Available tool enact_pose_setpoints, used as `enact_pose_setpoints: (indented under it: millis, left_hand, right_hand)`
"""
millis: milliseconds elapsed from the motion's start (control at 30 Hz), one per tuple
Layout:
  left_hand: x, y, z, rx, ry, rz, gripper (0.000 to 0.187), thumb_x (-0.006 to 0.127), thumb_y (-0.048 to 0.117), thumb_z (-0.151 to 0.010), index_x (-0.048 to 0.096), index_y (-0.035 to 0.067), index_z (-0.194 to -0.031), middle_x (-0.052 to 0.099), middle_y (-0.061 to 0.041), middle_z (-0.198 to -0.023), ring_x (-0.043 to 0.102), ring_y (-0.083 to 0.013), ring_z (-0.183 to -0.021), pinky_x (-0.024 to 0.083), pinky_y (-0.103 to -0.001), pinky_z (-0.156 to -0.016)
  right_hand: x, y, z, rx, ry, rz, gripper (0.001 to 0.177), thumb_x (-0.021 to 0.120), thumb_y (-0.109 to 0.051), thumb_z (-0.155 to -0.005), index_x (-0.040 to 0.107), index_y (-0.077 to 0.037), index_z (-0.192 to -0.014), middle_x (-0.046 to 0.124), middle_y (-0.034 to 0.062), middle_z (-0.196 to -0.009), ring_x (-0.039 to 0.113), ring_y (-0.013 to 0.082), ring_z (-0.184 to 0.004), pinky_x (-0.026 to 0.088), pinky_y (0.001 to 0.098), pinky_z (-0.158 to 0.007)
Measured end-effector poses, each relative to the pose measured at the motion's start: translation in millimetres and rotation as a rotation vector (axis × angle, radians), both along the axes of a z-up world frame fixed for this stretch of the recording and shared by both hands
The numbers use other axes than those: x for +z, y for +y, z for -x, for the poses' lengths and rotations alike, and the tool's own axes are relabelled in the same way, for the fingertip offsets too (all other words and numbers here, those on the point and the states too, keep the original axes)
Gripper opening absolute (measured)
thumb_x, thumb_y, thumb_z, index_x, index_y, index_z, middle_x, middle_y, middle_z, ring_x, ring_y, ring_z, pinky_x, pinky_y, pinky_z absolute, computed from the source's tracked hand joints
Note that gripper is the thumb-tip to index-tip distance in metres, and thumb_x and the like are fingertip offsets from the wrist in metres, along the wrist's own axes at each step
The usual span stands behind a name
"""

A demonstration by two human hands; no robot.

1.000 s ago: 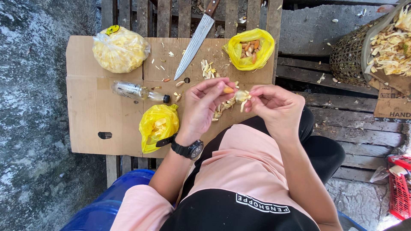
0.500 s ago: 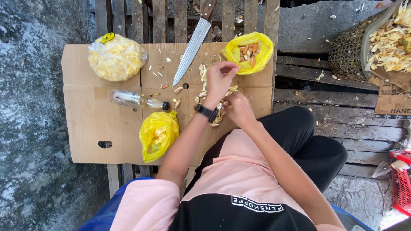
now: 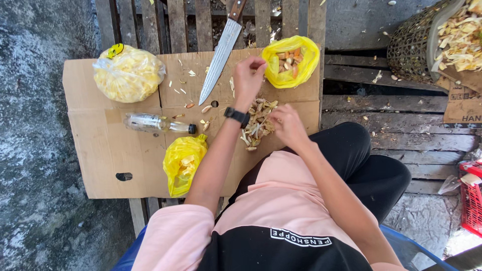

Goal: The person peels the thin outer skin from jackfruit seeds by hand and places the cleaned seeds into a yellow plastic container.

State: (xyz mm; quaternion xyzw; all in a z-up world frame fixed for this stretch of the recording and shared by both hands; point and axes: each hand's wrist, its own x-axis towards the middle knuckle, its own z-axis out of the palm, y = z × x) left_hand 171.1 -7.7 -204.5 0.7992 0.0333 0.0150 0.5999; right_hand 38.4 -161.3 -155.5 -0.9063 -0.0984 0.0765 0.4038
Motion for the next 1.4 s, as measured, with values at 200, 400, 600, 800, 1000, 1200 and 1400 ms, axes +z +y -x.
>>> enact_pose_setpoints:
  millis: [200,400,600,800,1000,1200,1400]
  left_hand:
    - [1,48,48,-0.12,-0.006,-0.369,0.001,0.079,0.008,-0.082,0.08,0.008,-0.082,0.08,-0.007,-0.083,0.072,-0.0227,-0.074,0.044,-0.042,-0.099]
    - [-5,50,87,-0.183,0.046,-0.367,0.009,0.08,0.007,-0.08,0.079,0.004,-0.088,0.073,-0.012,-0.087,0.065,-0.0283,-0.091,0.047,-0.044,-0.094]
    - [21,48,98,-0.172,0.062,-0.213,0.015,0.08,0.009,-0.083,0.078,0.001,-0.095,0.077,-0.013,-0.094,0.072,-0.0232,-0.086,0.057,-0.037,-0.078]
    - [96,44,109,-0.17,0.281,0.411,0.015,0.076,0.005,-0.093,0.078,0.001,-0.107,0.078,-0.008,-0.1,0.072,-0.0082,-0.086,0.059,-0.022,-0.076]
    - [171,44,133,-0.224,0.121,0.586,0.02,0.078,-0.005,-0.09,0.077,-0.001,-0.11,0.077,-0.011,-0.11,0.073,-0.0137,-0.097,0.06,-0.026,-0.087]
    - [208,46,144,-0.249,0.005,0.476,0.02,0.078,-0.006,-0.09,0.078,0.0,-0.109,0.076,-0.014,-0.112,0.073,-0.0169,-0.103,0.061,-0.027,-0.091]
    - [225,47,144,-0.336,-0.024,0.366,0.019,0.079,-0.003,-0.089,0.078,0.002,-0.107,0.077,-0.012,-0.111,0.074,-0.0156,-0.1,0.061,-0.026,-0.088]
  right_hand:
    - [-20,5,-26,0.065,-0.167,0.036,0.024,0.074,0.002,-0.082,0.077,-0.007,-0.105,0.069,0.0065,-0.112,0.058,0.0285,-0.107,0.049,0.0407,-0.094]
    - [-31,22,-37,0.217,-0.183,0.219,0.027,0.078,-0.007,-0.077,0.077,-0.008,-0.104,0.069,0.0048,-0.107,0.056,0.0269,-0.107,0.044,0.0428,-0.087]
    - [-2,24,-28,0.082,-0.22,0.041,0.016,0.077,-0.01,-0.088,0.071,-0.004,-0.101,0.067,0.0097,-0.107,0.058,0.0299,-0.106,0.045,0.0437,-0.089]
    - [90,21,-6,-0.176,0.018,-0.396,0.023,0.078,-0.002,-0.09,0.071,0.001,-0.111,0.073,0.0121,-0.098,0.071,0.0223,-0.085,0.057,0.0307,-0.078]
    - [172,11,7,-0.133,-0.266,-0.399,0.02,0.08,0.006,-0.084,0.074,0.002,-0.103,0.077,0.0141,-0.101,0.076,0.0198,-0.09,0.06,0.027,-0.083]
    - [198,12,18,-0.065,-0.434,-0.326,0.017,0.081,0.006,-0.08,0.069,0.002,-0.092,0.075,0.0144,-0.096,0.076,0.0205,-0.084,0.061,0.0281,-0.077]
    - [205,4,22,-0.035,-0.417,-0.316,0.018,0.081,0.005,-0.078,0.068,0.002,-0.09,0.075,0.0144,-0.094,0.077,0.0209,-0.081,0.061,0.0281,-0.074]
